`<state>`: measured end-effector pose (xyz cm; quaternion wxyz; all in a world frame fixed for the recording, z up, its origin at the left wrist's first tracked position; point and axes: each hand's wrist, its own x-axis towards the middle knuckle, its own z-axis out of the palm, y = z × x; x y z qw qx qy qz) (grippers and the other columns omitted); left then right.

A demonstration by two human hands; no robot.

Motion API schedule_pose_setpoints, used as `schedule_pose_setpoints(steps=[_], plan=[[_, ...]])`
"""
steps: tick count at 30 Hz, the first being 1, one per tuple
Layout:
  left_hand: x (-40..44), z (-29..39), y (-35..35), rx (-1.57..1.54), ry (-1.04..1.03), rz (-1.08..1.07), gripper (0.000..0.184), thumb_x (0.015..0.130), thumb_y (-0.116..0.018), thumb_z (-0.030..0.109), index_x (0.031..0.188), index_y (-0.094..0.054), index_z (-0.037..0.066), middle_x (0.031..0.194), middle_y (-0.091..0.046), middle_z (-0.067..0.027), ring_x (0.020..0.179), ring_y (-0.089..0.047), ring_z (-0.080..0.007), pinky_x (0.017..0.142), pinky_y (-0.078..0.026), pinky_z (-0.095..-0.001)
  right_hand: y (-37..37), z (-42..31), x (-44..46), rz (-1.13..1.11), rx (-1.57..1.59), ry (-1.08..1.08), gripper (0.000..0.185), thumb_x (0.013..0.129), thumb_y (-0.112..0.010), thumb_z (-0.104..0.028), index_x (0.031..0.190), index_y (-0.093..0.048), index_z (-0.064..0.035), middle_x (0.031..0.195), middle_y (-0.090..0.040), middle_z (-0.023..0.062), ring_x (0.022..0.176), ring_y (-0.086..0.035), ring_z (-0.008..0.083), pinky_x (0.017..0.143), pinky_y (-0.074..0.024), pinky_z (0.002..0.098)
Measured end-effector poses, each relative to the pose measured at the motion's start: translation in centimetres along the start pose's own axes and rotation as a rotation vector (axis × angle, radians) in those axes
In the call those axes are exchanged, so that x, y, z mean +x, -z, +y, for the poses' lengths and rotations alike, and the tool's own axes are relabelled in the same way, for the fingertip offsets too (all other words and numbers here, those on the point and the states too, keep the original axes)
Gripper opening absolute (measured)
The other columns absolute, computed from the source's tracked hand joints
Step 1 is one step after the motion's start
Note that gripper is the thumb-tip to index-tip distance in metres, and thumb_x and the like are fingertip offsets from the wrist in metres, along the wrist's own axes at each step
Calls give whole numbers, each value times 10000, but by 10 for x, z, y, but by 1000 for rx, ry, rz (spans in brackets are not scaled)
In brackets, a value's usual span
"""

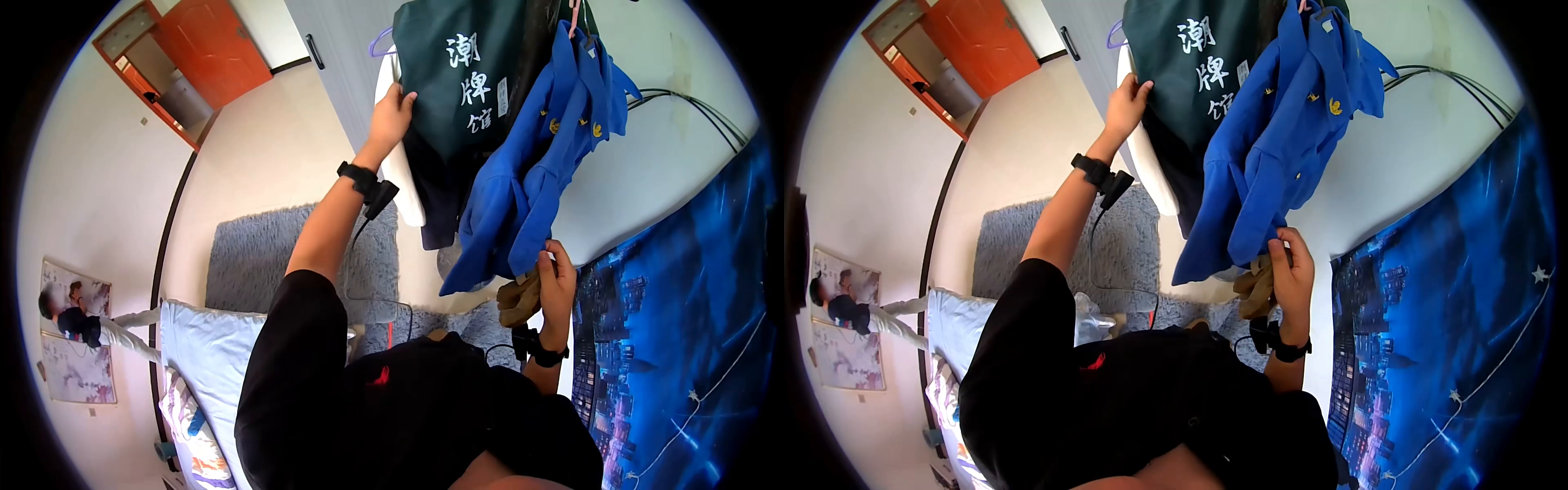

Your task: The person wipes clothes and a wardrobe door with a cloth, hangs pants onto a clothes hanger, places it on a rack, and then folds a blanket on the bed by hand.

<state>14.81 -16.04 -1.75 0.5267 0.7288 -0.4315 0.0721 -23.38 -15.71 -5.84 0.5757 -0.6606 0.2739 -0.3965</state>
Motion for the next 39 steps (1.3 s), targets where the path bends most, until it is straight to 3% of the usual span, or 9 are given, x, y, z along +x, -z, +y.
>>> schedule_pose_setpoints(steps=[3,8,10,15,22,28,33,36,39], plan=[[-50,-2,-12,42,-231,-1,537,810,-620,251,1196,-381,-34,1130,-446,-241,988,-494,-348,820,-429,-384,-11,-3,0,-39,-63,29,174,877,-543,-128,962,-540,24,852,-546,10,721,-478,57,640,-387,190],[-173,99,30,-653,89,-673,574,798,-637,310,1211,-385,1,1123,-455,-153,1065,-474,-278,885,-395,-335,-34,-3,5,-148,-69,11,164,867,-551,-113,962,-554,21,782,-575,28,702,-519,62,617,-407,206],[-185,120,50,-556,20,-706,564,801,-640,295,1216,-386,10,1126,-474,-151,1056,-487,-261,888,-392,-341,-47,-9,8,-204,-62,33,161,864,-548,-96,974,-558,21,771,-591,41,700,-533,64,603,-410,210],[-187,123,58,-396,48,-549,284,786,-661,214,983,-604,17,807,-631,-107,732,-607,-175,671,-470,-270,-70,-19,11,-320,-51,132,187,862,-556,-100,1008,-564,17,792,-599,53,713,-534,82,636,-418,219],[-182,118,69,-342,105,-456,252,774,-642,166,960,-613,-1,801,-629,-94,705,-572,-109,637,-460,-253,-90,-10,19,-295,-44,264,135,854,-559,-98,917,-579,20,781,-597,94,693,-544,131,633,-419,258],[-170,119,64,-211,-94,-346,173,701,-624,114,786,-554,-20,656,-508,-128,559,-519,-235,538,-424,-313,-105,-17,23,-211,-185,338,125,842,-558,-86,921,-587,6,766,-598,120,626,-556,177,557,-413,291],[-163,80,64,103,-28,-134,228,709,-574,46,929,-532,4,802,-524,-162,701,-549,-278,627,-447,-337,-92,-13,15,-333,-132,224,111,817,-587,-83,902,-590,-12,802,-606,103,673,-599,190,609,-447,266],[-153,73,80,203,-196,-22,400,697,-517,-33,1093,-476,6,1044,-487,-191,926,-526,-333,807,-444,-372,-73,-5,5,-282,-147,224,65,846,-563,-51,894,-572,-8,768,-567,8,568,-467,26,523,-368,181],[-147,91,84,-154,-180,22,440,758,-519,-14,1186,-419,-24,1133,-470,-180,1063,-485,-298,908,-392,-376,-49,27,-1,-189,-103,114,91,861,-549,-59,934,-565,-8,791,-564,-14,562,-444,-1,504,-333,155]])
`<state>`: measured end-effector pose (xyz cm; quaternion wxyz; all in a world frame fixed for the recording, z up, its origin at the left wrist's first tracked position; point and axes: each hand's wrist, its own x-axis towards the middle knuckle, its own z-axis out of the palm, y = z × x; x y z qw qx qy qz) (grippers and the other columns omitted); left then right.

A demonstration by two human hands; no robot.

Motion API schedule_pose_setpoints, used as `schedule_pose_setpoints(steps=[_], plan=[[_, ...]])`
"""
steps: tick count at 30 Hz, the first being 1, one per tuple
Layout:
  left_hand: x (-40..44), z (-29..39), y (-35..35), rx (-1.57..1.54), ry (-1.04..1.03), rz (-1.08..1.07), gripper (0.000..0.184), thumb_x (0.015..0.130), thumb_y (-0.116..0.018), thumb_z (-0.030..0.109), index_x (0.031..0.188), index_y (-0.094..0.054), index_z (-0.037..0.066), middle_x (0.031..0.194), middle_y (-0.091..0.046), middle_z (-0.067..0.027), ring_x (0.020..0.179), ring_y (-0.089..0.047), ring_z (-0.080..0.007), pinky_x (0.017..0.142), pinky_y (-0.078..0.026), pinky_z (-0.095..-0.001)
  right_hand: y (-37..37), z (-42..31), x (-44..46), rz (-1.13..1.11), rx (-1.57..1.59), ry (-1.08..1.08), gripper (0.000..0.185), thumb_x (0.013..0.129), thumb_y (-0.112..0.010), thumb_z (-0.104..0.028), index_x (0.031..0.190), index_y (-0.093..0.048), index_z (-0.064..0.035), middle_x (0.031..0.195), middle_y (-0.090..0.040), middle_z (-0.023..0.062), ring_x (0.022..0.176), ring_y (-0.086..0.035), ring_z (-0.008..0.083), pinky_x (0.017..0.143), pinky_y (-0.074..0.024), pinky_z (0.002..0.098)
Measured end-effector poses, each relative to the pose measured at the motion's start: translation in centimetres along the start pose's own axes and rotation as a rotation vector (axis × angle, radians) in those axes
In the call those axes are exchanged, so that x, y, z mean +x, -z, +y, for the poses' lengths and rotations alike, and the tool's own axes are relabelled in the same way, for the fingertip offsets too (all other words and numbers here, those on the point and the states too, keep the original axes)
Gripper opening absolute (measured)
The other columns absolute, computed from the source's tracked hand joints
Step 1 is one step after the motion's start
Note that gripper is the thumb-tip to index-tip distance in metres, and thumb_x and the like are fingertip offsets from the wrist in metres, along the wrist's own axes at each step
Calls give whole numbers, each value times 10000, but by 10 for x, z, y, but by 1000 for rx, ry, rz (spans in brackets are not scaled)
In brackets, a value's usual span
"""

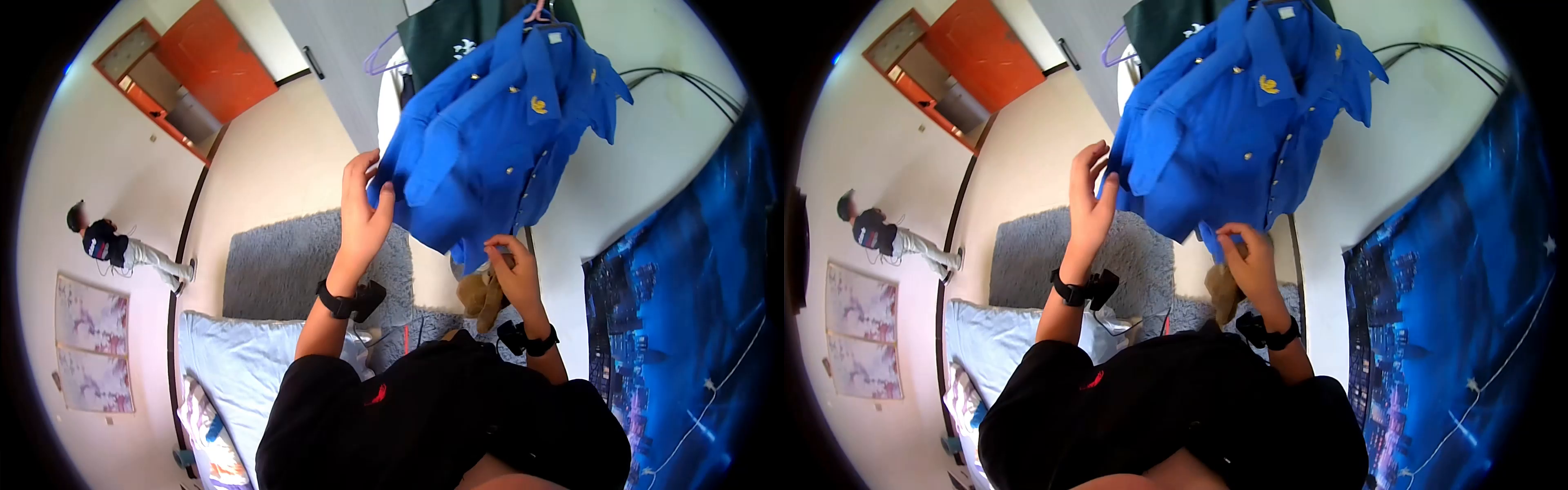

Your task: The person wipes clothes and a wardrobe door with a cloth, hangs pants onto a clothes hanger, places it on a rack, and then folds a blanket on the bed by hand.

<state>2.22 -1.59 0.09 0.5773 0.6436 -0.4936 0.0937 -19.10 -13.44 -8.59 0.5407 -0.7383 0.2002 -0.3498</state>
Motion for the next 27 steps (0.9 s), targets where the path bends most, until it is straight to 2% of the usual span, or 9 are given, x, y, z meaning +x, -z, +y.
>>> schedule_pose_setpoints(steps=[5,7,9,11,13,15,19,23,27], plan=[[27,27,-33,-3,-9,-129,543,783,-637,165,1225,-400,-42,1174,-479,-220,1085,-477,-306,909,-381,-359,20,-6,-11,111,104,-149,107,867,-542,-62,958,-560,-8,771,-559,-31,571,-441,-11,500,-323,147],[42,17,-45,126,-84,-112,501,774,-648,173,1182,-446,-37,1119,-522,-218,1025,-523,-298,864,-407,-340,23,-12,-16,121,85,-134,101,837,-573,-55,924,-575,-4,801,-590,28,653,-505,70,592,-406,211],[53,14,-42,78,69,-141,314,771,-643,155,1001,-537,-30,729,-591,-192,643,-593,-254,598,-454,-334,30,-16,-22,149,34,-156,104,833,-583,-68,919,-581,-10,805,-594,29,660,-519,78,603,-416,214],[66,5,-33,130,10,-146,288,770,-640,147,970,-540,-34,687,-577,-199,585,-575,-248,547,-437,-331,37,-8,-27,161,-46,-99,110,827,-592,-83,910,-587,-11,814,-598,33,675,-526,81,611,-419,217],[77,-10,-21,250,-1,-113,296,771,-629,136,992,-538,-39,719,-578,-212,621,-579,-290,581,-451,-355,50,1,-27,205,-96,-55,113,825,-596,-90,904,-590,-9,813,-600,27,637,-517,67,581,-410,211],[84,-15,-16,418,-239,47,407,744,-638,125,1109,-514,-5,959,-561,-222,853,-547,-361,747,-453,-394,59,6,-42,289,-73,-149,113,830,-591,-89,909,-589,-8,809,-598,14,578,-493,41,528,-385,195],[94,50,-30,666,-602,40,465,716,-679,144,1133,-521,15,1116,-519,-140,1062,-459,-316,889,-391,-377,70,4,-53,359,13,-199,106,849,-566,-77,927,-583,-6,772,-567,-14,535,-452,9,488,-351,176],[132,38,-84,615,-768,24,283,722,-679,172,953,-590,35,1050,-572,-114,930,-546,-287,814,-431,-364,65,19,-56,377,74,-184,110,846,-572,-82,924,-586,-6,788,-576,-7,542,-455,9,495,-354,176],[157,14,-101,452,-699,-52,192,752,-656,132,881,-568,20,957,-596,-131,818,-583,-283,717,-464,-335,73,8,-63,326,-41,-148,100,850,-563,-64,928,-571,-3,819,-577,-13,591,-454,2,536,-357,152]])
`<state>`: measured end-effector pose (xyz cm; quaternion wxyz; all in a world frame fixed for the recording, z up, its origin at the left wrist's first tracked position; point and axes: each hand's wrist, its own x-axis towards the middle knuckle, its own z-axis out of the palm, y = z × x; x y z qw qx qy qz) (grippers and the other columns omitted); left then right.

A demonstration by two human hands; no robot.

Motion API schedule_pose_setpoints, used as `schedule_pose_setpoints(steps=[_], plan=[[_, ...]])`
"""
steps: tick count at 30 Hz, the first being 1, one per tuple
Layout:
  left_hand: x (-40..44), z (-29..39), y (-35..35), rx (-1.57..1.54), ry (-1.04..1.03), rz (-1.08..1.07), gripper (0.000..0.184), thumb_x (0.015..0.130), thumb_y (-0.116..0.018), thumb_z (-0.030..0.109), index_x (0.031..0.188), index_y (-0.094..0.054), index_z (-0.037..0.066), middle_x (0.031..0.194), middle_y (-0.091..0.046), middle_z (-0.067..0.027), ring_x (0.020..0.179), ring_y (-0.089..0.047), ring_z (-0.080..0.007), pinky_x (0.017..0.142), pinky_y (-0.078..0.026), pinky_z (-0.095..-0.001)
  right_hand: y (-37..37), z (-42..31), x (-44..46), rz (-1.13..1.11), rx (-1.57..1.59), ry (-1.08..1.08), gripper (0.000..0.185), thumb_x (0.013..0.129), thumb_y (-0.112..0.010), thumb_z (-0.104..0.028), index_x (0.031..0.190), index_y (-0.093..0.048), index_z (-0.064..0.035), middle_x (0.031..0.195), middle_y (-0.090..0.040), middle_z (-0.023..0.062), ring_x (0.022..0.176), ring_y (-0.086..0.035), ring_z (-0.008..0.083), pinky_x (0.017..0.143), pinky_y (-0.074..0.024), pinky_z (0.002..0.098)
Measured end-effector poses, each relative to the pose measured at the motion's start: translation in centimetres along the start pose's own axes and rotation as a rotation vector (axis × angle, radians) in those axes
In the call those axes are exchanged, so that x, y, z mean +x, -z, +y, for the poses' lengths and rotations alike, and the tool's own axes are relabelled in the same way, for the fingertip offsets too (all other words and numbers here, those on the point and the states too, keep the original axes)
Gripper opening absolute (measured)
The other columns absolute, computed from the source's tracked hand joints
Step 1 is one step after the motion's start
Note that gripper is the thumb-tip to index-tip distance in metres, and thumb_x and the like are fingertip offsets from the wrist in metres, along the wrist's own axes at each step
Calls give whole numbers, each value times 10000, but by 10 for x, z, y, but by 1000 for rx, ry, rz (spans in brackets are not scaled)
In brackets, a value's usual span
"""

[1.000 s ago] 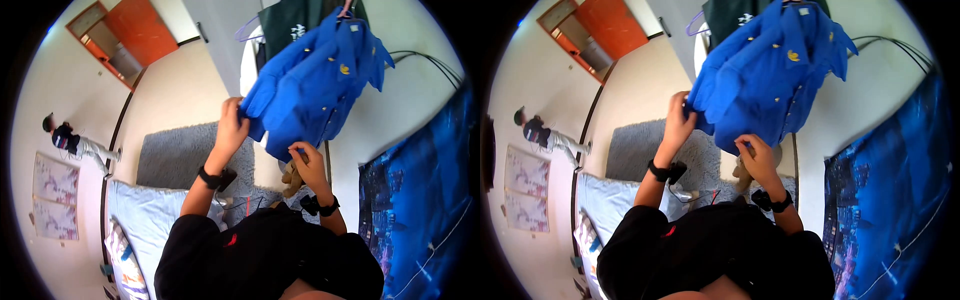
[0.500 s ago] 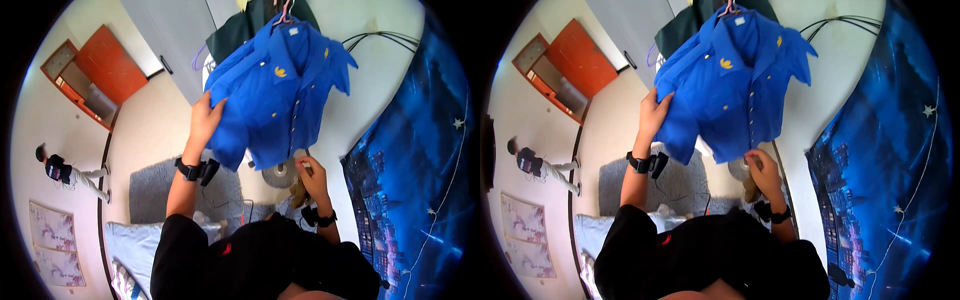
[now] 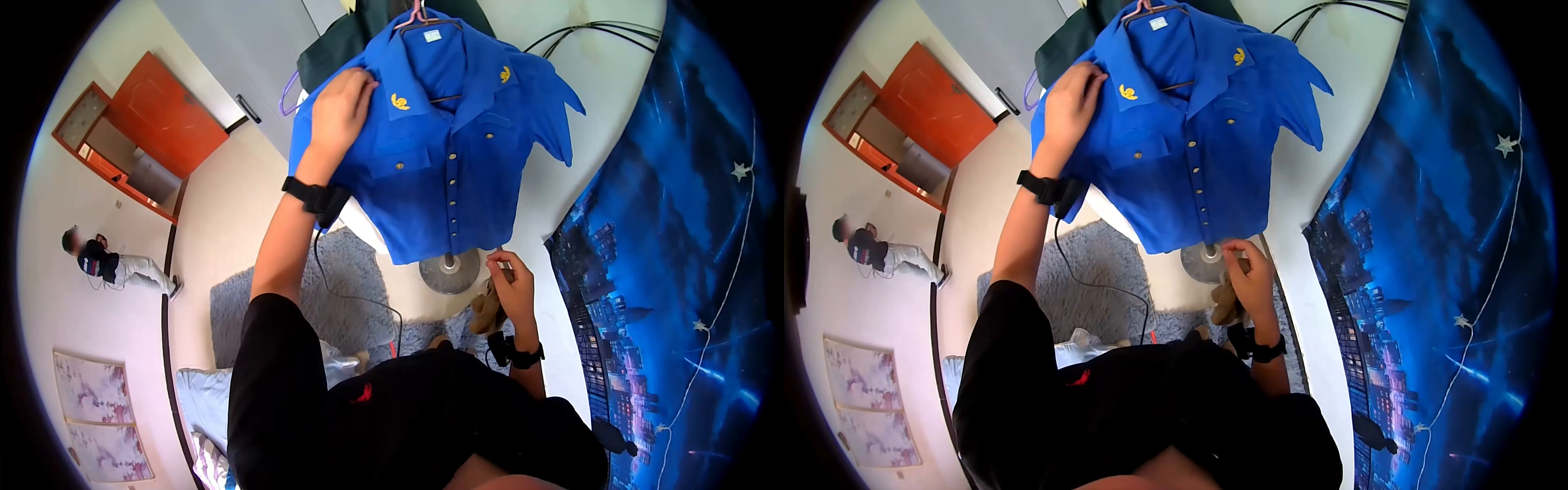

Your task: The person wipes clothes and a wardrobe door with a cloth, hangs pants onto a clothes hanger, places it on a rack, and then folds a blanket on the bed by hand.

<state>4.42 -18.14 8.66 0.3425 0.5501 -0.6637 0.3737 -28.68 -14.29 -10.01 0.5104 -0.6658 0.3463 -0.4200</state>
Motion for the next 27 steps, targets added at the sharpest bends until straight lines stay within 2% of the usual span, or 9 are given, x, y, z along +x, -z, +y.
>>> schedule_pose_setpoints(steps=[3,6,14,17,19,20,22,25,27], plan=[[1,4,3,-93,130,-13,90,808,-577,77,848,-513,29,828,-598,-124,725,-585,-314,623,-470,-364,13,1,4,12,51,-54,105,849,-568,-70,932,-571,-6,800,-574,-21,584,-453,1,528,-354,151],[3,2,-4,-80,81,-4,125,810,-572,71,893,-487,33,843,-597,-127,744,-586,-320,627,-466,-366,30,7,25,72,73,-16,101,842,-567,-57,924,-585,-1,797,-579,-16,551,-434,1,491,-332,154],[9,8,1,-116,301,-157,179,832,-571,161,943,-472,62,896,-598,-131,752,-591,-315,642,-462,-344,40,-65,145,-50,104,228,231,829,-611,-119,1034,-555,-30,852,-578,-22,511,-415,7,472,-322,167],[11,5,-3,-147,312,-149,169,835,-561,190,935,-524,58,898,-600,-129,785,-587,-302,676,-460,-335,33,-75,202,76,-17,355,307,809,-639,-176,1061,-547,-27,917,-604,17,572,-486,37,524,-378,185],[11,5,-6,-160,270,-98,166,839,-551,190,936,-545,55,894,-600,-128,797,-586,-298,689,-459,-333,29,-79,237,334,-143,578,364,803,-639,-223,1082,-545,-9,983,-615,69,723,-560,85,641,-430,212],[12,9,-4,-183,277,-92,166,843,-541,189,921,-563,45,889,-600,-127,804,-584,-300,698,-458,-333,28,-82,246,332,-142,577,364,803,-639,-223,1082,-545,-9,983,-615,69,723,-560,85,641,-430,212],[11,10,-4,-205,283,-79,172,848,-532,189,906,-582,35,885,-600,-126,811,-582,-301,707,-457,-333,25,-97,259,187,29,444,403,810,-627,-257,1096,-539,12,1027,-608,110,874,-574,130,746,-434,233],[11,0,-6,-351,299,-60,190,837,-556,180,805,-596,-2,856,-598,-120,776,-588,-284,688,-457,-314,14,-100,270,175,39,427,381,810,-630,-278,1033,-573,26,949,-619,100,821,-566,112,715,-425,215],[13,4,-5,-319,310,-82,185,835,-571,167,827,-581,-18,868,-591,-126,786,-581,-263,710,-446,-297,7,-106,270,150,38,398,363,811,-631,-280,998,-587,27,900,-623,78,778,-553,91,685,-418,200]])
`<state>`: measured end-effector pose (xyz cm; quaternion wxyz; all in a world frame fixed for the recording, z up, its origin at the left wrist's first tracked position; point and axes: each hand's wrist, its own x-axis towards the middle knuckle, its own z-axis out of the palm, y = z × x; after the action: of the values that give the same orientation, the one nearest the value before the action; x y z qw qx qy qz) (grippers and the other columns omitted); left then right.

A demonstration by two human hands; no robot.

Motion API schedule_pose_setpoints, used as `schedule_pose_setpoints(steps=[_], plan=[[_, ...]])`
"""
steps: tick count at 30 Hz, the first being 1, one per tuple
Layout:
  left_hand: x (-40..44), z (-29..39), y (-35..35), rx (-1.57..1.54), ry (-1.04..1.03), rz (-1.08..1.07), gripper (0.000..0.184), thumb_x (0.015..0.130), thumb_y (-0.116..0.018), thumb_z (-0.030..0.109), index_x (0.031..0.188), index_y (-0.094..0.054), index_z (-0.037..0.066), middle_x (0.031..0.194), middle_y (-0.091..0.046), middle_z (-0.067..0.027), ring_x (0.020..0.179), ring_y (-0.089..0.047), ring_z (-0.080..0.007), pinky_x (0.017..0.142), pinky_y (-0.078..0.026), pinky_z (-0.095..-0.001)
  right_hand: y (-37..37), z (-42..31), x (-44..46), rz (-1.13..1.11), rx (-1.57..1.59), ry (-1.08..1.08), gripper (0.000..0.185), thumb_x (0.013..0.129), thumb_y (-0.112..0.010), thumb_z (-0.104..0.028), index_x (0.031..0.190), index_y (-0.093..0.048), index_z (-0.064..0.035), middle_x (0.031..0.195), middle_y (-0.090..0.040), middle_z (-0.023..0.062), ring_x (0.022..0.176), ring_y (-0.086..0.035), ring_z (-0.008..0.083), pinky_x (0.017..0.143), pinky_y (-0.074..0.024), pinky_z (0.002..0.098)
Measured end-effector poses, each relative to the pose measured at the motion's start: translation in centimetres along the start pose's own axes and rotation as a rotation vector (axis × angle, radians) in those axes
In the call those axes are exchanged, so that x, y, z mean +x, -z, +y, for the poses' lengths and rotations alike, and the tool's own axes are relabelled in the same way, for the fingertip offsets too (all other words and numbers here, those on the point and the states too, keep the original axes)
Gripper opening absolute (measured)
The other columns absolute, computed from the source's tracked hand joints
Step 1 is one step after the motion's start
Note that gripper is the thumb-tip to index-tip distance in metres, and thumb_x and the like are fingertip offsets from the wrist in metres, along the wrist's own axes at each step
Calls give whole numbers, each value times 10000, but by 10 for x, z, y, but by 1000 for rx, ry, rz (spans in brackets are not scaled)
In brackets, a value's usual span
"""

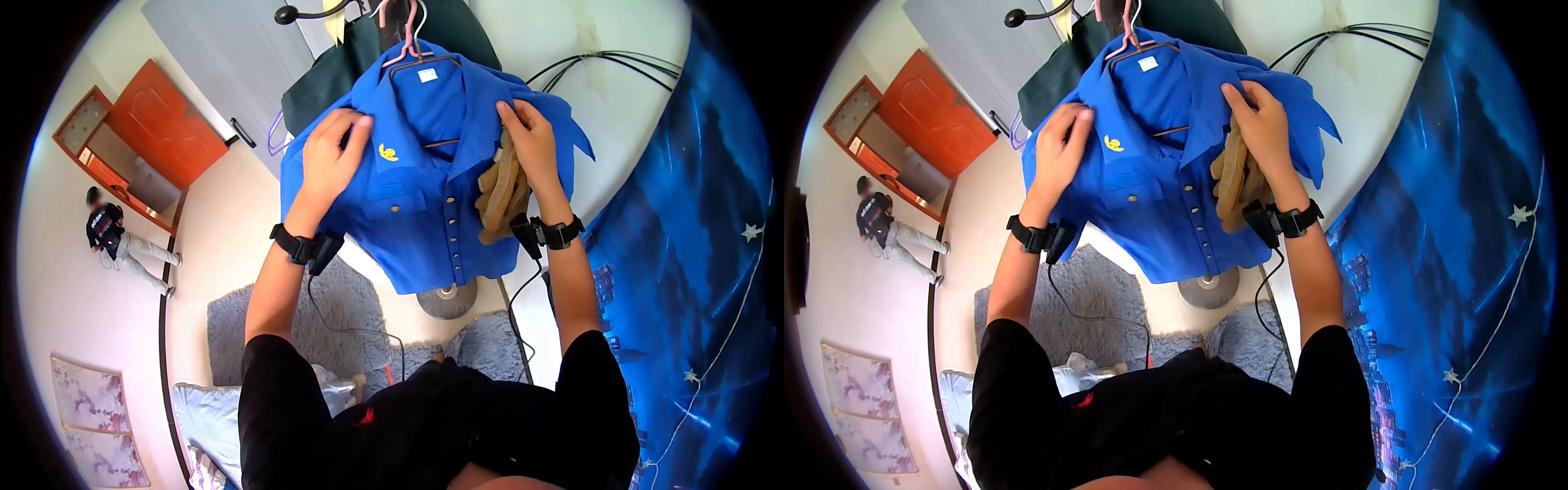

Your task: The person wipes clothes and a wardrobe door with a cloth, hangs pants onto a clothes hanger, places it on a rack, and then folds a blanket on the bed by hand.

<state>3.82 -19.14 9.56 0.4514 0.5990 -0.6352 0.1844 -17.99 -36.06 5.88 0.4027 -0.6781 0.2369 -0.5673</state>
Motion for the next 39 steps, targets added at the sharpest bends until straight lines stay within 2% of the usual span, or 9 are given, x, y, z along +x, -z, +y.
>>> schedule_pose_setpoints(steps=[6,10,12,15,22,30,33,34,39], plan=[[4,2,-1,10,-29,-12,178,825,-608,141,857,-555,-26,870,-589,-114,800,-569,-213,730,-431,-269,-5,-14,7,-43,63,-117,270,818,-635,-276,776,-607,-11,585,-387,-89,544,-312,7,474,-233,186],[5,-6,-3,-181,156,-22,186,871,-563,174,893,-545,-9,787,-570,-51,724,-518,-114,665,-413,-228,2,-15,7,-106,136,-140,227,820,-636,-255,770,-598,-37,579,-385,-94,542,-312,-6,473,-231,176],[7,-10,-3,-227,259,13,183,878,-547,194,880,-527,12,668,-523,-35,564,-431,-74,519,-376,-231,5,-17,9,-133,186,-137,214,823,-633,-245,782,-592,-39,576,-385,-94,541,-317,-8,472,-235,175],[11,-4,-6,-252,290,56,197,887,-535,206,873,-520,10,627,-487,-11,566,-403,-54,519,-364,-222,10,-24,11,-173,253,-143,186,828,-627,-225,807,-585,-44,577,-403,-91,540,-328,-10,475,-247,173],[8,7,-6,-56,283,-60,308,885,-544,233,1110,-426,60,788,-593,-87,670,-515,-116,625,-410,-236,19,-3,22,-279,109,-66,190,840,-608,-202,830,-571,-16,623,-500,-48,575,-389,8,519,-298,170],[-6,5,-8,195,135,-17,535,766,-684,284,1183,-405,96,869,-594,-164,743,-559,-210,694,-442,-278,13,5,25,-379,182,-26,186,855,-586,-168,885,-561,14,675,-521,-30,619,-400,15,553,-329,169],[0,20,5,4,317,-169,486,790,-665,210,1185,-408,93,899,-604,-141,815,-573,-178,717,-445,-273,13,13,28,-433,183,-25,179,864,-576,-153,903,-558,21,707,-536,-30,639,-423,18,581,-341,161],[-1,14,3,-4,288,-135,456,785,-659,217,1161,-432,95,881,-604,-164,766,-587,-259,681,-447,-317,13,12,27,-406,203,-29,180,866,-573,-153,902,-557,22,698,-527,-31,633,-416,18,576,-337,163],[3,22,2,45,315,-132,394,810,-629,225,1128,-451,76,873,-606,-169,790,-602,-288,686,-458,-336,13,19,28,-351,171,-15,190,869,-571,-165,884,-545,22,626,-424,-45,588,-337,23,531,-290,182]])
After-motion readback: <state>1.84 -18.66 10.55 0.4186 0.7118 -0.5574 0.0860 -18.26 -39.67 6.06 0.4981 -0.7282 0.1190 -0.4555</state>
